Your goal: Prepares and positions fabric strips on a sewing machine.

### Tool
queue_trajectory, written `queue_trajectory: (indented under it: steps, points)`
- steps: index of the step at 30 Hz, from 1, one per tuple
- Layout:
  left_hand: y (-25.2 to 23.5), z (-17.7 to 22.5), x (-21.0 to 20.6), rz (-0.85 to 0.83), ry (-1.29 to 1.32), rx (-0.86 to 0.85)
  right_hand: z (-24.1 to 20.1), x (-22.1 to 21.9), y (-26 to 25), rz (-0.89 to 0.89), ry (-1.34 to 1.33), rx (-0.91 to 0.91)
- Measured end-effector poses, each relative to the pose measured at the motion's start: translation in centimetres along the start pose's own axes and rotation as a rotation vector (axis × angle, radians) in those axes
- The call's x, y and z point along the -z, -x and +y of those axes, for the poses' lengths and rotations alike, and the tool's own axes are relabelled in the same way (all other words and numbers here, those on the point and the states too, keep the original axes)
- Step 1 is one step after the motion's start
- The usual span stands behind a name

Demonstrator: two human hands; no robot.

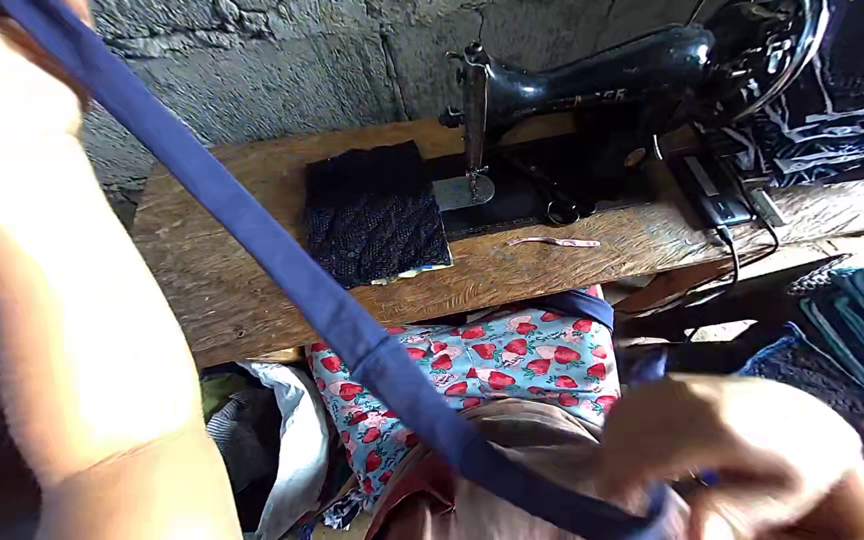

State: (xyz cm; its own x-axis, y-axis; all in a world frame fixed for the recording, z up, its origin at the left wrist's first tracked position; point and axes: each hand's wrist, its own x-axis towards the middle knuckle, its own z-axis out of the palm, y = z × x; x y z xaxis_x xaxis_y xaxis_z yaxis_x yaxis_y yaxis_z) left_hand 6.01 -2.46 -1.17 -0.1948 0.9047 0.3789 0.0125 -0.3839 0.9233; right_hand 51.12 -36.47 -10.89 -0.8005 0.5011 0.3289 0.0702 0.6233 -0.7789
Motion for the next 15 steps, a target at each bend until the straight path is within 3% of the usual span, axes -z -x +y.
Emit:
queue_trajectory:
  steps: [1,3,7,9,12,15]
  points:
    - [-0.4,-1.1,1.1,-0.185,-0.002,-0.056,1.1,0.0,-1.0,0.04,0.124,-0.075]
    - [3.2,-0.6,-3.0,-0.122,0.011,0.002,4.9,0.2,-3.9,0.169,0.354,-0.227]
    - [9.0,-2.4,-8.1,-0.244,-0.065,0.244,13.9,-0.6,-10.5,0.34,0.641,-0.367]
    - [10.7,-4.0,-9.4,-0.252,-0.163,0.352,17.0,-0.9,-13.0,0.311,0.701,-0.358]
    - [11.2,-5.9,-9.2,-0.413,-0.289,0.26,20.3,-1.0,-15.0,0.36,0.797,-0.222]
    - [10.7,-6.0,-9.2,-0.463,-0.273,0.174,20.7,-0.1,-14.8,0.364,0.787,-0.137]
